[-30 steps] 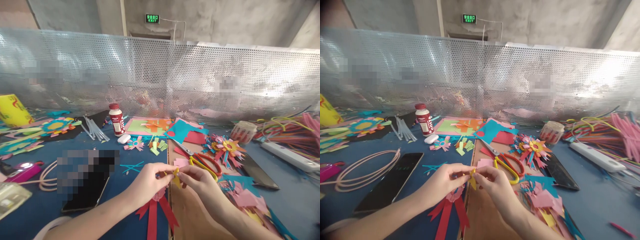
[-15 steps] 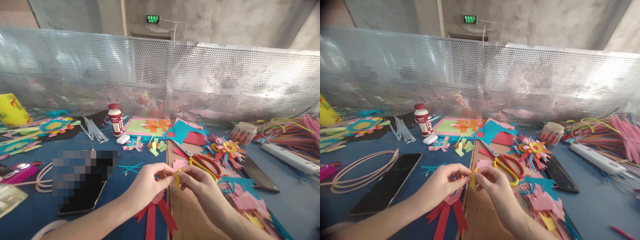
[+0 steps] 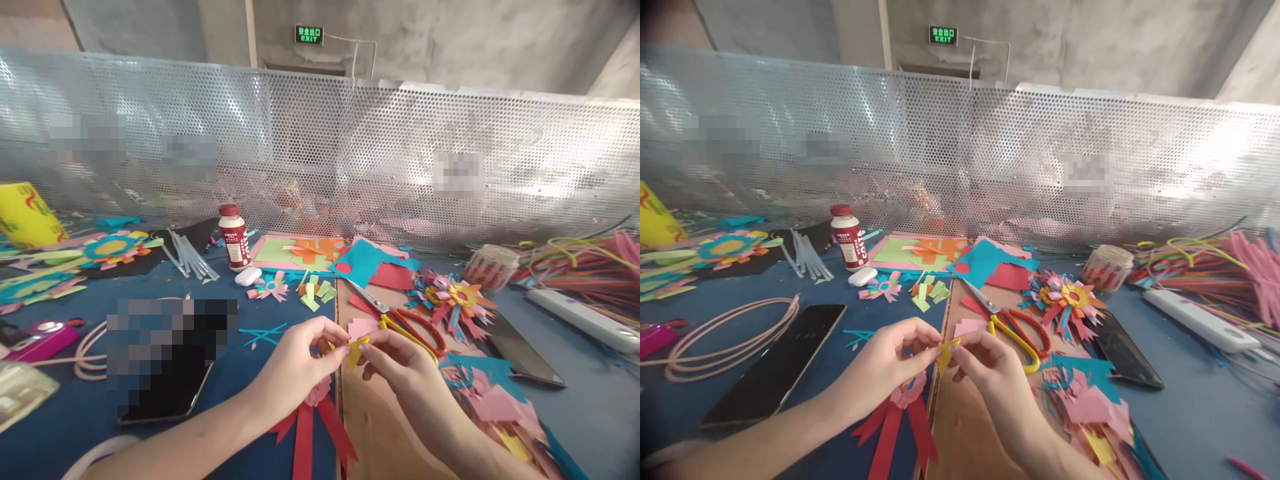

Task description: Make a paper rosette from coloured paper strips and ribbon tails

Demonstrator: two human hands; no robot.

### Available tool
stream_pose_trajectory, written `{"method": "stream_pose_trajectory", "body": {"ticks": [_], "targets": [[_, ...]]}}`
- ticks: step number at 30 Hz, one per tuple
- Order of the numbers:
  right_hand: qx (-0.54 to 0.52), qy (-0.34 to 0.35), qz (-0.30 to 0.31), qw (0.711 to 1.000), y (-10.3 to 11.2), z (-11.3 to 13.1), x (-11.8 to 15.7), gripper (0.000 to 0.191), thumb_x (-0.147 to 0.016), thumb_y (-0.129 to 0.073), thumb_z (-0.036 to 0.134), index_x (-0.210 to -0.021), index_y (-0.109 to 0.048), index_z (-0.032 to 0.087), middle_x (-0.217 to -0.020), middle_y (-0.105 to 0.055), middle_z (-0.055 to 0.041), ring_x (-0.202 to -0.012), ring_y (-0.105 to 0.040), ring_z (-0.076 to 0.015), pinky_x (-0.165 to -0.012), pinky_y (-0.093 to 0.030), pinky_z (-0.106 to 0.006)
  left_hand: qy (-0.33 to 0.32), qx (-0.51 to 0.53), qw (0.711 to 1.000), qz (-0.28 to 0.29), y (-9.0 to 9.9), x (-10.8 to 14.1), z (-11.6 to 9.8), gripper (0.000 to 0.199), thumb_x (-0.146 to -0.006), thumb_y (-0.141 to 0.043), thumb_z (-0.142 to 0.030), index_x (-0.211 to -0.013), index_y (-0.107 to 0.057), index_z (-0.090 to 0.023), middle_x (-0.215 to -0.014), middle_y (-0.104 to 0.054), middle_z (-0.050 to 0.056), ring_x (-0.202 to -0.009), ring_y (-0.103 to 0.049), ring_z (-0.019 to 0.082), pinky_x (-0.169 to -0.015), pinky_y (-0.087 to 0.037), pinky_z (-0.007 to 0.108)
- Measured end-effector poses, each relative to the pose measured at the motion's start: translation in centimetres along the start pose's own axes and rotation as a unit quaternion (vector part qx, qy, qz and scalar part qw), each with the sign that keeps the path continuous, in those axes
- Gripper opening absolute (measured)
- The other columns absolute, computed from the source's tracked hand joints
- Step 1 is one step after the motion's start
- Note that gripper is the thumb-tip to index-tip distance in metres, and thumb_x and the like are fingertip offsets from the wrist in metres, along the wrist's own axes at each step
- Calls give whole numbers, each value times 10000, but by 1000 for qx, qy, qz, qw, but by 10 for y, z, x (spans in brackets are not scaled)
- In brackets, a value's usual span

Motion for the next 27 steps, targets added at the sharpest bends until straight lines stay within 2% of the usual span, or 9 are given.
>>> {"method": "stream_pose_trajectory", "body": {"ticks": [5, 12, 20, 27], "targets": [[-40, 0, 8, 999, -2, -1, 1, 200, -782, -637, 361, -789, -649, 162, -721, -622, -6, -649, -578, -121, -660, -470, -247, 9, 10, 1000, 20, -1, -1, -2, 136, -798, -573, -264, -899, -624, -189, -774, -644, -5, -709, -572, 130, -636, -413, 231], [-59, -11, 6, 998, -4, -2, 0, 206, -775, -647, 359, -774, -633, 153, -720, -626, -15, -671, -587, -129, -674, -491, -255, 56, 56, 996, 51, -1, 1, -5, 140, -802, -557, -269, -874, -610, -161, -661, -592, -37, -437, -448, 62, -504, -362, 219], [-62, -14, 7, 998, -3, -2, 1, 213, -768, -655, 360, -754, -625, 150, -720, -626, -15, -661, -584, -122, -661, -494, -249, 62, 74, 994, 51, -1, 0, -5, 133, -788, -573, -274, -849, -610, -161, -636, -571, -47, -426, -450, 58, -479, -354, 208], [-68, -20, 7, 997, -4, 0, 0, 213, -758, -665, 356, -730, -622, 149, -701, -616, -9, -654, -578, -118, -640, -493, -239, 74, 66, 993, 57, -1, 0, -8, 122, -781, -572, -268, -821, -618, -162, -498, -526, -57, -408, -457, 80, -468, -363, 214]]}}
Point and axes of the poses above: each hand's wrist, its own x-axis away from the middle knuckle, its own y-axis out of the back of the hand, z = x × y, the point moved 2 cm from there along -x, towards the middle knuckle
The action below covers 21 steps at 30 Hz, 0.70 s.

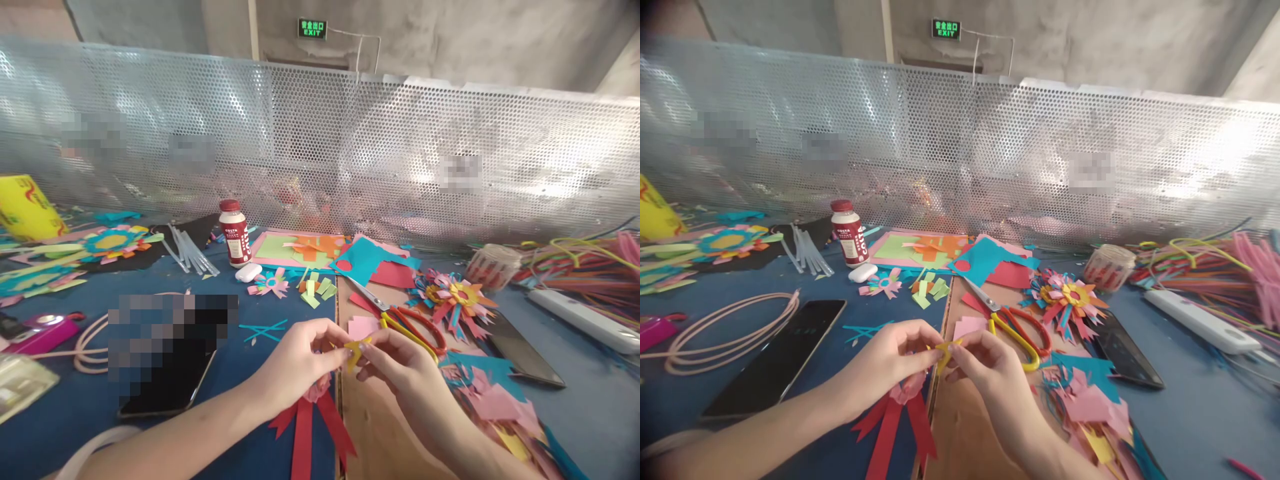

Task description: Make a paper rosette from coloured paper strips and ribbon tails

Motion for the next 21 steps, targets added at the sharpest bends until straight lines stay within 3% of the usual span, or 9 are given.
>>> {"method": "stream_pose_trajectory", "body": {"ticks": [21], "targets": [[-49, -14, 16, 999, 2, -3, 3, 177, -778, -654, 315, -728, -622, 149, -680, -628, -10, -654, -572, -118, -657, -470, -248, 48, 45, 998, 13, -1, 1, 0, 169, -775, -590, -309, -859, -614, -164, -473, -522, -61, -384, -461, 76, -395, -320, 201]]}}
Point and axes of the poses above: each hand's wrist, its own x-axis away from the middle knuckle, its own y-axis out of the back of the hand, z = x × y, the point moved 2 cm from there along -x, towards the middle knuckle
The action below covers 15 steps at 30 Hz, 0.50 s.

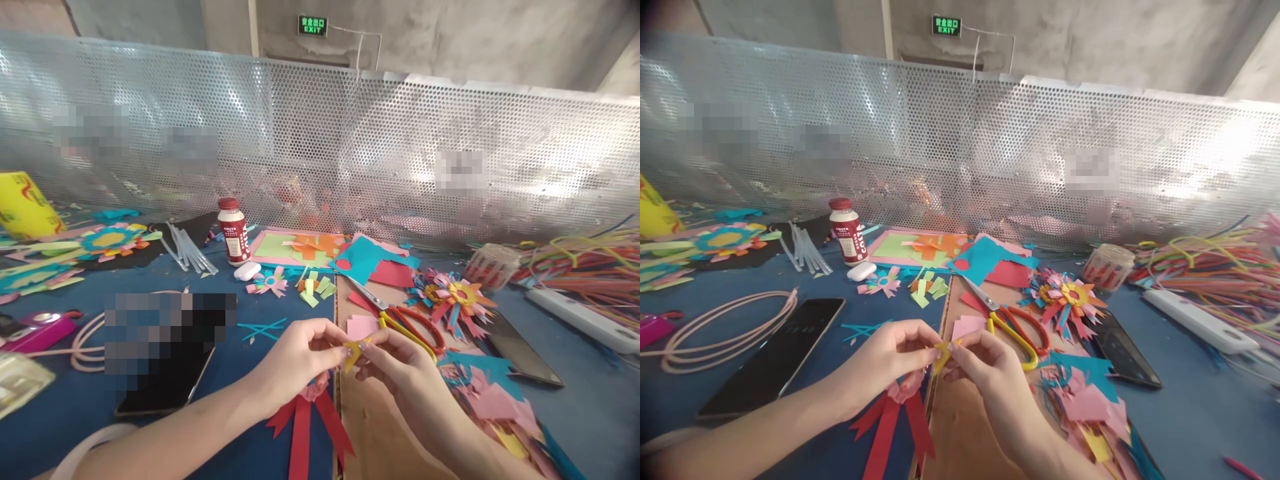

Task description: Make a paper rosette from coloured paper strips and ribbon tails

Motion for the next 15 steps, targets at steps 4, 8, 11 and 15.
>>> {"method": "stream_pose_trajectory", "body": {"ticks": [4, 8, 11, 15], "targets": [[2, 3, 0, 1000, 1, 0, -1, 175, -789, -645, 303, -718, -616, 145, -683, -628, -14, -657, -576, -120, -666, -468, -255, -6, 0, 1000, 5, 0, 0, 0, 147, -776, -583, -282, -856, -608, -161, -490, -515, -62, -389, -467, 73, -395, -311, 202], [1, 4, 3, 1000, 1, 0, -2, 184, -782, -648, 300, -695, -608, 142, -678, -624, -19, -654, -581, -130, -675, -470, -275, -9, 2, 1000, 9, 0, 0, 0, 132, -775, -579, -262, -848, -609, -156, -500, -510, -60, -397, -471, 73, -388, -298, 200], [4, 6, 2, 1000, 1, 1, -1, 184, -784, -643, 294, -687, -606, 143, -677, -620, -20, -654, -578, -131, -676, -470, -276, -13, 5, 1000, 13, 0, 0, 1, 130, -776, -581, -263, -841, -611, -153, -493, -511, -57, -403, -471, 74, -392, -302, 198], [11, 8, -6, 1000, 2, 1, 0, 185, -781, -642, 289, -672, -602, 146, -670, -609, -18, -664, -571, -135, -663, -472, -272, -13, 18, 1000, 16, 0, 0, 4, 133, -773, -590, -280, -827, -611, -160, -498, -510, -54, -404, -466, 74, -387, -310, 191]]}}
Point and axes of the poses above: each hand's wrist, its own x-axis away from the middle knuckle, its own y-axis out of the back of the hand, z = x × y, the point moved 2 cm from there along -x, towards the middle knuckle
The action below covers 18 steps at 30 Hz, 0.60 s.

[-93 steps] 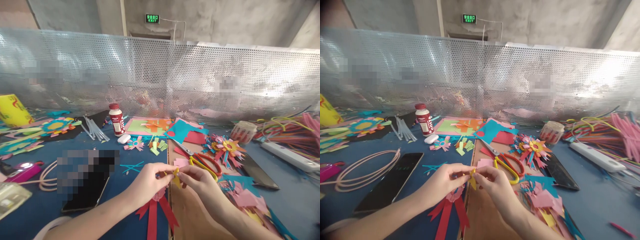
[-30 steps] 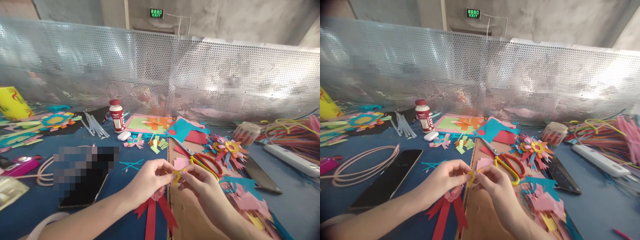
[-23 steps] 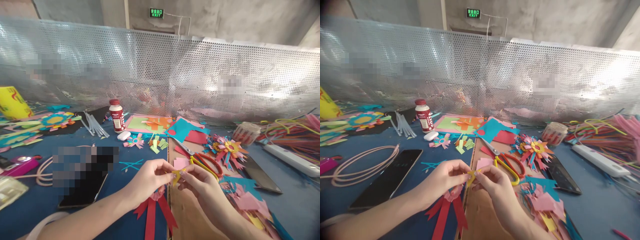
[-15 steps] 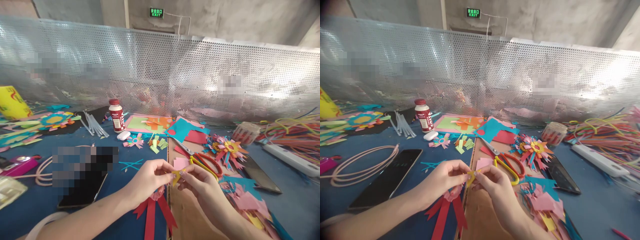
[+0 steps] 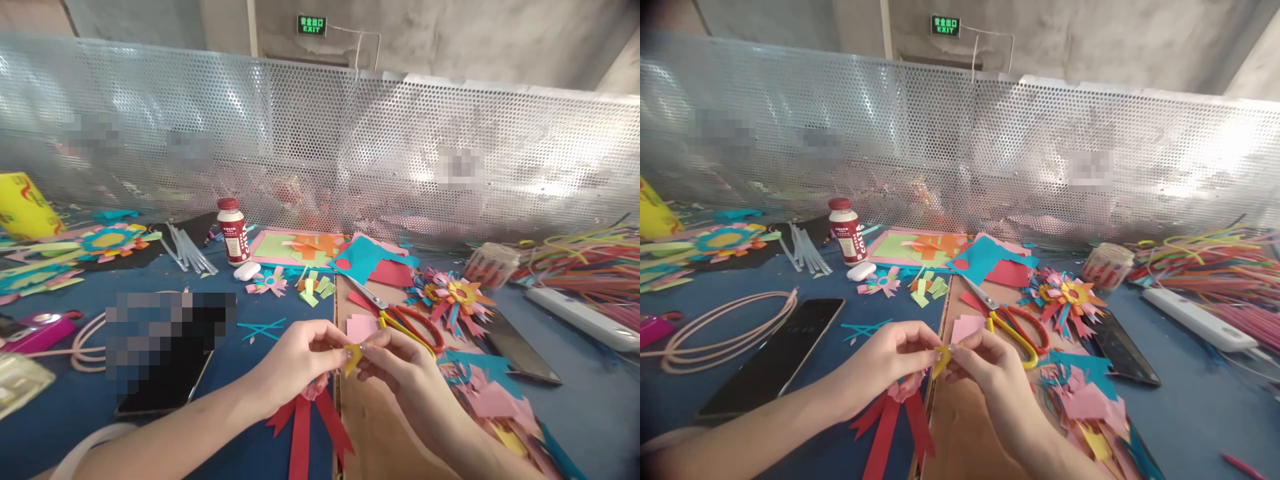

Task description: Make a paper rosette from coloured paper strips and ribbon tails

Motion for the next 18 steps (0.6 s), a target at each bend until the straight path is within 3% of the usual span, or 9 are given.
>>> {"method": "stream_pose_trajectory", "body": {"ticks": [18], "targets": [[101, -11, 30, 994, -2, 1, 1, 164, -779, -629, 307, -776, -650, 144, -743, -627, -20, -645, -593, -126, -644, -497, -266, 11, -49, 999, -19, 2, 1, -5, 176, -751, -595, -290, -859, -636, -158, -444, -533, -55, -392, -477, 93, -437, -353, 215]]}}
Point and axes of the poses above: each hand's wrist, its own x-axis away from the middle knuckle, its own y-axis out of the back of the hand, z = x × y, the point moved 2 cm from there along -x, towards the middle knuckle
